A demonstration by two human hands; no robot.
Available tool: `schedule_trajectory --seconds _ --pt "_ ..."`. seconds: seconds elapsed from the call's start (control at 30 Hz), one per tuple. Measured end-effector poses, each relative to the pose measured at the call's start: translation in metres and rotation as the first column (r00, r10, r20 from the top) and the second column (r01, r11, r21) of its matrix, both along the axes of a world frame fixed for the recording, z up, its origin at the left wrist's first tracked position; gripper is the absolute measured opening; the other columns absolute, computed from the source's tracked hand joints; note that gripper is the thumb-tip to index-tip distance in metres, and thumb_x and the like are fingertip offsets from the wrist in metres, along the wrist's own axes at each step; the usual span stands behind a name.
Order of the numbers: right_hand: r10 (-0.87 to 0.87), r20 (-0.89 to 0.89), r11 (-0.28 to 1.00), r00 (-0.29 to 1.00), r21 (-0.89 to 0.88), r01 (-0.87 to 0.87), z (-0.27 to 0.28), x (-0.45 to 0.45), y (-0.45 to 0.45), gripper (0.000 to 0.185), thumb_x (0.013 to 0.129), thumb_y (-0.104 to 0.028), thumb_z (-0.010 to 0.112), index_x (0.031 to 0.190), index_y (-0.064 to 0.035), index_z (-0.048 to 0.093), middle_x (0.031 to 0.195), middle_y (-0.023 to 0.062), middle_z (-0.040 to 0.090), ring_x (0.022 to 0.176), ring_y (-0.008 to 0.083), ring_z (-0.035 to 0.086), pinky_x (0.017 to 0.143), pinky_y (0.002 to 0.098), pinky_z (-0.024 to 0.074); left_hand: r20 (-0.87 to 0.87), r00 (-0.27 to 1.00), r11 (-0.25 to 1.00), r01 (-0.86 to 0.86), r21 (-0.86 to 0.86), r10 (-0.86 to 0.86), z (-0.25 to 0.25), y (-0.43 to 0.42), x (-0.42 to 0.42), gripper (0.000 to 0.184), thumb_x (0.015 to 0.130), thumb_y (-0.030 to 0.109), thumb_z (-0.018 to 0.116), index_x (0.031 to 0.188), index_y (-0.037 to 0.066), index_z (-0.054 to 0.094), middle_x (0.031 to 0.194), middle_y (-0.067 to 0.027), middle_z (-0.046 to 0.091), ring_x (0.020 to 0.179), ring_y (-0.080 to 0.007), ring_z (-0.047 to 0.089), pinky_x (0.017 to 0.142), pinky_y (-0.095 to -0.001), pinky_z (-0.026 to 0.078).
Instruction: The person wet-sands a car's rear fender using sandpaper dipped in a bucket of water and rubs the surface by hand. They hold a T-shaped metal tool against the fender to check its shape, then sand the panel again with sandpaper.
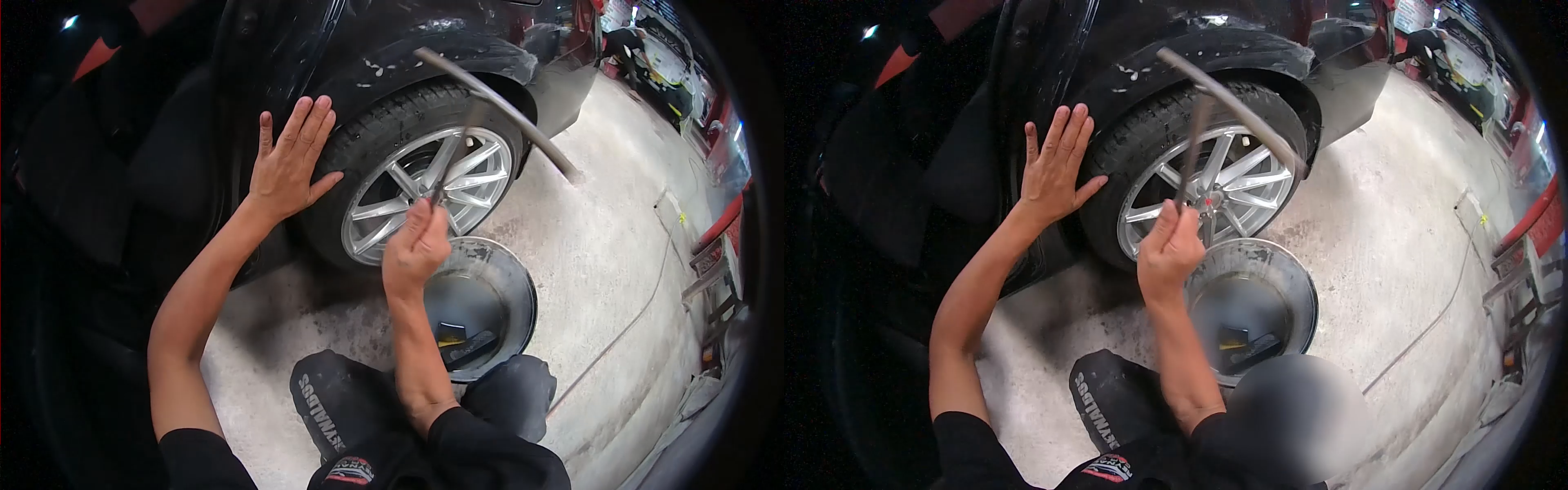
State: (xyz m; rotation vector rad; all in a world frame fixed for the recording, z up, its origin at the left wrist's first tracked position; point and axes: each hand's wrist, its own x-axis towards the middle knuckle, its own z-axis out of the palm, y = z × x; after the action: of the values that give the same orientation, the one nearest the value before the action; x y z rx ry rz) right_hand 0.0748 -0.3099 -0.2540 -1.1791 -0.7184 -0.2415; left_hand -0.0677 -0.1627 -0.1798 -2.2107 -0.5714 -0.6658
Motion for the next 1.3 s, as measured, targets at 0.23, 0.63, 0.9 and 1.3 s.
schedule_trajectory --seconds 0.23,0.63,0.9,1.3 --pt "-0.023 0.049 0.999 0.999 0.034 0.021 -0.015 0.005 0.012 0.023 0.108 -0.014 0.055 0.089 -0.0027 0.053 0.059 0.0112 0.049 0.046 0.0233 0.051 0.047 0.0376 0.0377 -0.007 1.0 1.0 0.001 0.013 -0.001 0.0 -0.004 0.0 0.098 0.091 0.059 0.062 0.164 0.004 0.027 0.174 -0.0105 0.018 0.162 -0.0285 0.008 0.125 -0.0599 -0.011" --pt "0.272 -0.457 0.961 0.847 0.091 -0.26 -0.054 0.028 -0.043 0.037 0.111 -0.026 0.05 0.082 -0.0015 0.053 0.061 0.004 0.054 0.051 0.0113 0.048 0.047 0.0298 0.0354 -0.244 0.967 0.996 -0.066 0.054 0.077 0.06 -0.018 0.038 0.096 0.094 0.066 0.054 0.163 0.004 0.028 0.173 -0.0106 0.02 0.161 -0.0264 0.013 0.126 -0.0597 -0.007" --pt "0.427 -0.609 0.904 0.669 0.291 -0.312 -0.048 0.058 -0.052 0.043 0.113 -0.035 0.044 0.085 -0.0047 0.054 0.062 -0.0059 0.039 0.051 0.0032 0.035 0.047 0.0237 0.0242 -0.546 0.838 0.984 0.097 0.152 0.002 0.134 -0.008 0.165 0.097 0.094 0.064 0.056 0.161 0.0 0.028 0.171 -0.0159 0.024 0.159 -0.0308 0.018 0.127 -0.0551 0.012" --pt "0.477 -0.55 0.878 0.685 0.261 -0.401 -0.048 0.075 -0.065 0.032 0.112 -0.025 0.047 0.096 -0.0006 0.06 0.062 -0.0041 0.043 0.053 0.0035 0.037 0.048 0.0254 0.0277 -0.47 0.863 0.979 -0.113 0.172 0.182 0.099 -0.011 0.059 0.097 0.096 0.066 0.053 0.163 0.002 0.025 0.172 -0.0149 0.022 0.161 -0.0315 0.016 0.125 -0.0577 -0.009"
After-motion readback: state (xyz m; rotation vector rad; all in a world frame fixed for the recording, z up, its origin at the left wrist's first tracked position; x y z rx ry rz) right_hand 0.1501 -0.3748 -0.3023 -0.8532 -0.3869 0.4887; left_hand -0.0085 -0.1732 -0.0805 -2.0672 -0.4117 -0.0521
